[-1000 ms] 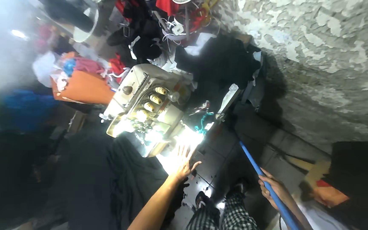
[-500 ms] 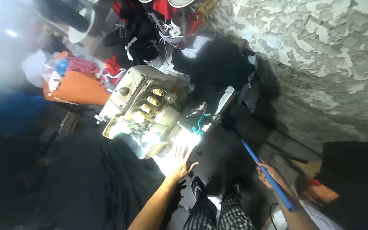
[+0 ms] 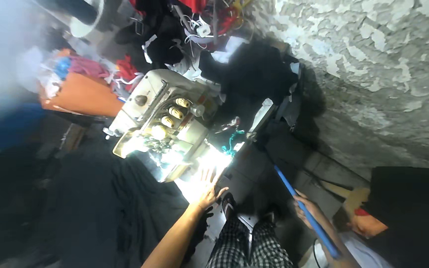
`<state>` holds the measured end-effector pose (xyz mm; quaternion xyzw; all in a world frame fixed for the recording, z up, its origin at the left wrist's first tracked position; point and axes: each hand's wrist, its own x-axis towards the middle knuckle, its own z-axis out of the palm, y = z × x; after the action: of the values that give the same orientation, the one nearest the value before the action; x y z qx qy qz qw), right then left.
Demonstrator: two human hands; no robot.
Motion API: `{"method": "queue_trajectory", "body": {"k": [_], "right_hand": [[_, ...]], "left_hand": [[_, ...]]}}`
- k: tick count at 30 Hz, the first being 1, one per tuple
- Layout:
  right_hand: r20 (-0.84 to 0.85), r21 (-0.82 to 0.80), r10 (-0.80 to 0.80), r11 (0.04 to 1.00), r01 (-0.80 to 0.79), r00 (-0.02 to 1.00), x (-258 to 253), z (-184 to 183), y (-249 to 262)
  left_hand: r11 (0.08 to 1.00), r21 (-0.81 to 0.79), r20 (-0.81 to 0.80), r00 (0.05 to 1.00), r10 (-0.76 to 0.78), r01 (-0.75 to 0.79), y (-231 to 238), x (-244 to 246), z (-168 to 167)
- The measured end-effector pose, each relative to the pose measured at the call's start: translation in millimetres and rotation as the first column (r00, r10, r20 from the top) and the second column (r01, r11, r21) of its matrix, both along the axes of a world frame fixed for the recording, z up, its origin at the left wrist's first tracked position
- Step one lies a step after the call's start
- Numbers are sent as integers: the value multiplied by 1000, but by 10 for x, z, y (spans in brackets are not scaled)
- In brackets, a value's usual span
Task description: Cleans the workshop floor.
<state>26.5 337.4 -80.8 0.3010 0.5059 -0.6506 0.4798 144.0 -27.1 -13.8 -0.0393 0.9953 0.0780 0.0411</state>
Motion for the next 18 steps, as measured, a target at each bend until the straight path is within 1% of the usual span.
{"method": "queue_trajectory", "body": {"k": [1, 3, 5, 7, 8, 10, 12, 14, 15, 18], "right_hand": [[-46, 24, 14, 1000, -12, 999, 74, 90, 211], [-132, 125, 85, 990, -69, 988, 133, 206, 558], [-183, 273, 186, 953, -132, 965, 93, 229, 644], [-175, 432, 298, 880, -199, 939, -30, 159, 443], [-136, 481, 328, 847, -227, 935, -102, 72, 274], [-46, 505, 360, 813, -289, 932, -142, -210, -85], [10, 493, 417, 788, -368, 909, -11, -548, -398], [14, 501, 547, 721, -479, 837, 249, -792, -607], [25, 513, 618, 667, -541, 785, 420, -840, -646], [77, 498, 801, 484, -719, 593, 910, -811, -522]], "left_hand": [[1000, -1, 7, 1000, 0, 0, 5, 8, 2], [1000, 5, 17, 1000, 0, 0, 2, 21, -2], [1000, 0, 4, 1000, -3, 3, 9, 36, -21], [1000, 2, 13, 1000, 2, -2, 19, 35, -18], [1000, 0, 16, 1000, 2, -2, 15, 29, -16], [1000, -8, -2, 1000, -4, 4, 15, 50, -20], [1000, -29, -5, 1000, -9, 9, 16, 48, -5], [1000, -20, -18, 1000, -6, 6, 0, 28, -4], [1000, -16, -22, 1000, -7, 6, -7, 38, -7], [1000, -14, -21, 1000, -14, 13, 7, 44, 4]]}}
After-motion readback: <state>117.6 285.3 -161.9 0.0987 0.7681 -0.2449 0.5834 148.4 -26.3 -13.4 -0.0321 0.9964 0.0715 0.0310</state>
